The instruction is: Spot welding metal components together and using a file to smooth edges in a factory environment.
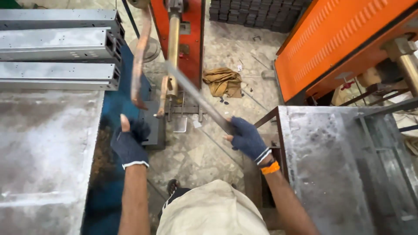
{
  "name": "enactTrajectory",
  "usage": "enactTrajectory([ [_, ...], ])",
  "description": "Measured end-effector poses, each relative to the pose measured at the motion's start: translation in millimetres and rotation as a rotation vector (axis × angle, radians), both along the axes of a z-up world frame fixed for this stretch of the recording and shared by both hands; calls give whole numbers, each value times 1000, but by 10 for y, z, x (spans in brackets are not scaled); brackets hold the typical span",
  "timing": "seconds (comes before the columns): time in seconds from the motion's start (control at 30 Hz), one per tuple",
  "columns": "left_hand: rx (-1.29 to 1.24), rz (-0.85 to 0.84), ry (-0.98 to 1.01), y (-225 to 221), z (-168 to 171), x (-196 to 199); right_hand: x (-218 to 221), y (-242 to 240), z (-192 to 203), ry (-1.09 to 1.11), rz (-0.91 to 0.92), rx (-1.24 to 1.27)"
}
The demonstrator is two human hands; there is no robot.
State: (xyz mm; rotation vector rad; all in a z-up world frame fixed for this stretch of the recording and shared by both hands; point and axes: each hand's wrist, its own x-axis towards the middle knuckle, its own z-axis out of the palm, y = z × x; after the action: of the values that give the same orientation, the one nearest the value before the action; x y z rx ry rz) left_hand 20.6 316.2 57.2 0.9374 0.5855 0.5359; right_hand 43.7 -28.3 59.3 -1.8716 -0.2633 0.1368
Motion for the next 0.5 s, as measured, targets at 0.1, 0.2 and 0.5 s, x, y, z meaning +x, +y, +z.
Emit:
enactTrajectory([
  [0.1,-126,-100,-109,114,456,247,172,355,540,-424,300,-146],
  [0.2,-85,-116,-220,295,336,329,231,619,795,-473,413,-383],
  [0.5,182,-115,-87,209,132,197,239,601,1210,-468,219,-596],
])
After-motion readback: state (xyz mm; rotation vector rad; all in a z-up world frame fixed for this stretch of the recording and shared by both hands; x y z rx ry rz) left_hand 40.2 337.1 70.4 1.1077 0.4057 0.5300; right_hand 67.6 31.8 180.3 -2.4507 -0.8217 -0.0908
